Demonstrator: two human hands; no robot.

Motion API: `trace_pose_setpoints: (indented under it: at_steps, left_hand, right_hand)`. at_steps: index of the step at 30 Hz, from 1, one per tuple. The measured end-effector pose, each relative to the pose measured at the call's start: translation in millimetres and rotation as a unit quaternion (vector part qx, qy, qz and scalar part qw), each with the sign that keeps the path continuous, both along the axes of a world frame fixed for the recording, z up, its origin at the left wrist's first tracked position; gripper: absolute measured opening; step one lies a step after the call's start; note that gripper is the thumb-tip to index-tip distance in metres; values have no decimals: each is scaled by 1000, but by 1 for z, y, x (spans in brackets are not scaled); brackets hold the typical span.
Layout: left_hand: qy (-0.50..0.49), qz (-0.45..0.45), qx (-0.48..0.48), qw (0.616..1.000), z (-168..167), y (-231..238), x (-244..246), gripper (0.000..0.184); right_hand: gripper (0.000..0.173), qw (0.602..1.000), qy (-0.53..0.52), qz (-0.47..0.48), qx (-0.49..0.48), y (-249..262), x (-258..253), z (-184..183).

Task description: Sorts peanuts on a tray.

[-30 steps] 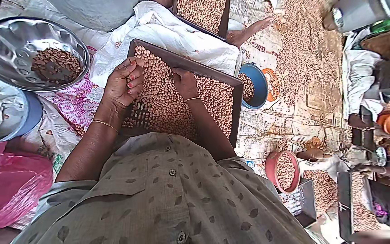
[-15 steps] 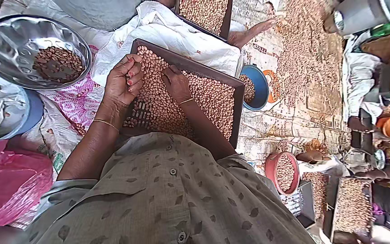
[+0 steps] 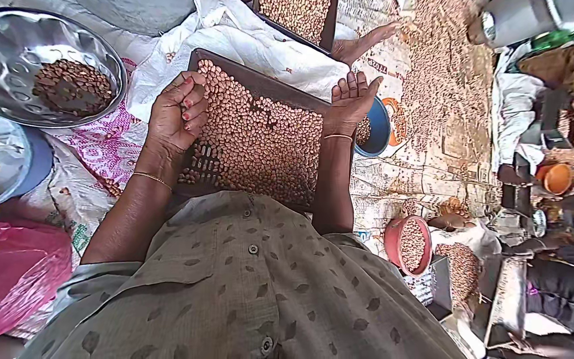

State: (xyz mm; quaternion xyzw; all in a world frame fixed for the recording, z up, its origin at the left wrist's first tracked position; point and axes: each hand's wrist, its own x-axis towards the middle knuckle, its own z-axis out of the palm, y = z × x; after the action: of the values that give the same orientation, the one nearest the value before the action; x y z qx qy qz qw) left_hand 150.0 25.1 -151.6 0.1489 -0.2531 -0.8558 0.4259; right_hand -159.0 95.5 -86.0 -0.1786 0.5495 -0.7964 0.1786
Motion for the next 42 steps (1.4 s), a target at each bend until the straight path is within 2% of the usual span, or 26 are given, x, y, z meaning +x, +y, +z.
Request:
trace_pose_setpoints:
  at_steps: [1,2,4,5,6,8,10,11,12,15,16,20,23,26,28,31,32,33,34,36,38,39,40,41,42]
  left_hand:
    - [-1,1,1,1000,0,0,0,36]
    - [-2,2,0,1000,1,0,-1,36]
    - [-1,4,-4,1000,1,0,-2,35]
    - [1,3,-6,1000,0,1,-2,35]
    - [2,2,-8,1000,-1,1,-1,35]
    - [-4,2,-10,1000,-2,1,0,35]
    - [-16,1,-16,1000,-1,2,0,35]
    - [-18,2,-17,1000,-1,2,0,35]
    - [-13,5,-14,1000,-1,2,0,35]
    - [-6,10,-7,1000,-3,3,0,34]
    - [-7,13,-6,1000,-2,3,-1,34]
    - [-8,10,-3,1000,0,3,-3,34]
    - [-11,8,-10,1000,-1,2,-1,33]
    - [-16,7,-4,1000,-1,3,0,34]
    - [-20,2,-6,1000,0,2,-1,35]
    - [-22,-4,-9,1000,-1,3,-2,35]
    - [-24,-3,-9,1000,-2,2,-1,35]
    - [-25,-2,-8,1000,-2,2,0,35]
    - [-26,-5,-9,1000,-3,2,0,35]
    - [-28,-17,-14,999,-4,2,2,35]
    - [-34,-31,-19,999,-6,3,2,34]
    - [-41,-35,-19,998,-5,3,1,34]
    - [-49,-36,-17,998,-3,3,0,34]
    - [-55,-36,-15,998,-1,3,-1,34]
    - [-59,-35,-16,998,-1,2,-3,33]
  right_hand:
    - [44,999,-32,1,1,7,-5,2]
    - [40,999,-20,21,19,14,-2,-1]
    - [29,986,77,123,83,27,25,-15]
    - [26,964,144,193,116,33,45,-25]
    - [25,930,224,258,137,38,65,-37]
    - [27,833,408,346,143,46,100,-62]
    - [26,721,563,381,135,50,122,-77]
    - [25,685,606,380,137,50,127,-82]
    - [25,675,618,375,146,47,128,-84]
    - [23,719,554,358,220,26,112,-74]
    - [21,720,537,359,254,17,106,-67]
    - [17,651,578,366,328,-2,103,-70]
    - [19,584,635,322,390,-3,122,-78]
    - [21,535,643,320,445,0,137,-68]
    - [22,515,648,319,461,1,142,-63]
    - [24,525,652,306,453,2,141,-71]
    - [25,540,644,308,447,1,137,-74]
    - [24,576,629,302,426,1,128,-76]
    - [21,630,598,291,401,0,116,-75]
    - [19,773,505,221,315,3,79,-62]
    - [19,923,333,112,157,9,38,-46]
    - [22,970,214,63,93,13,23,-33]
    - [28,992,103,33,65,20,11,-20]
    - [34,997,26,31,59,27,2,-12]
    - [37,997,-1,50,62,34,-3,-11]
